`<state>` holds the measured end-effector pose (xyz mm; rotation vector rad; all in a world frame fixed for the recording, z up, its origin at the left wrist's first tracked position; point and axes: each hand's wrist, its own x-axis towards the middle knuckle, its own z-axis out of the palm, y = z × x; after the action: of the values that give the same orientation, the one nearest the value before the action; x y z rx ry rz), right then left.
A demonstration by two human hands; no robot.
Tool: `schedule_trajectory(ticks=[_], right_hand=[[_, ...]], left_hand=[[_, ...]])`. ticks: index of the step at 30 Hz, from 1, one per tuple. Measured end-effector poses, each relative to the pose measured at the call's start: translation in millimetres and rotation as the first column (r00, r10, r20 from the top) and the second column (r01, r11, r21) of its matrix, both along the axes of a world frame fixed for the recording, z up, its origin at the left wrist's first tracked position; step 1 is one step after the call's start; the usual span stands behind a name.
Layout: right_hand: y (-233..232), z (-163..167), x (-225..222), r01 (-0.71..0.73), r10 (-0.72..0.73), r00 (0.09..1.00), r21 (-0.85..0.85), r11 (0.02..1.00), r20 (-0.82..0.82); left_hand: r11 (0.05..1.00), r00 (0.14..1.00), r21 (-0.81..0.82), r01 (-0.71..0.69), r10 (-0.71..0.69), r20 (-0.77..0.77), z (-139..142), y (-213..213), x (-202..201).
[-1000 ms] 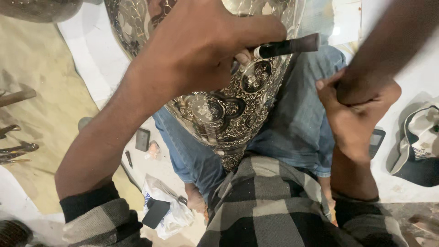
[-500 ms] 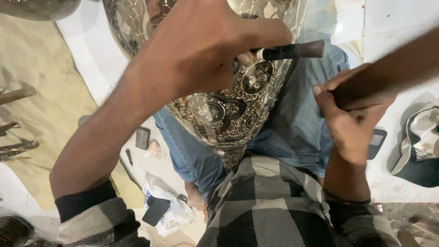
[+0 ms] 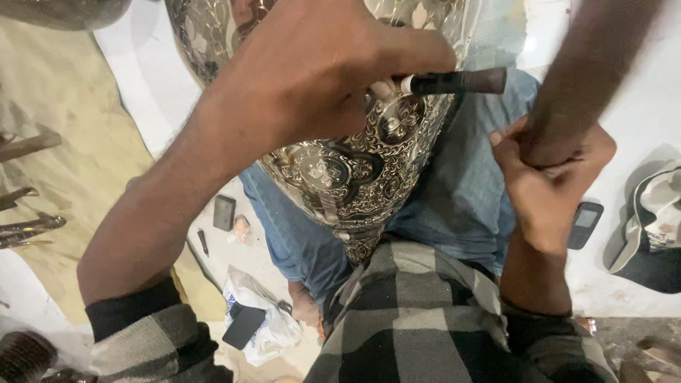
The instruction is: The person sits cross-legged on the floor with a large engraved brass vase held between their legs. They hold a chisel against the vase's decorative patterns and strike it with a wooden mallet, working detail by detail across the floral designs.
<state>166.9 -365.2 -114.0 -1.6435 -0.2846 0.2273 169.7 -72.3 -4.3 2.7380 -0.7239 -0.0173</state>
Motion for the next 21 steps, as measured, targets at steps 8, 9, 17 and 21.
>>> schedule_trajectory(ticks=[8,9,17,21], right_hand=[[9,11,0,0.128,-0.114,0.980,0.077,0.989,-0.162],[9,12,0,0.219,-0.172,0.933,0.120,0.968,-0.317],[9,9,-8,0.088,-0.090,0.989,-0.017,0.996,-0.118],[6,5,-9,0.133,-0.102,0.986,0.253,0.958,-0.132]], left_hand=[[0.994,0.999,-0.107,0.032,-0.030,0.020,4,-1,2],[0.999,1.000,-0.049,0.008,-0.009,-0.030,4,-2,2],[1.000,0.995,-0.001,-0.019,0.018,-0.102,9,-6,1],[0.999,0.991,-0.015,-0.032,0.030,-0.133,8,-5,1]])
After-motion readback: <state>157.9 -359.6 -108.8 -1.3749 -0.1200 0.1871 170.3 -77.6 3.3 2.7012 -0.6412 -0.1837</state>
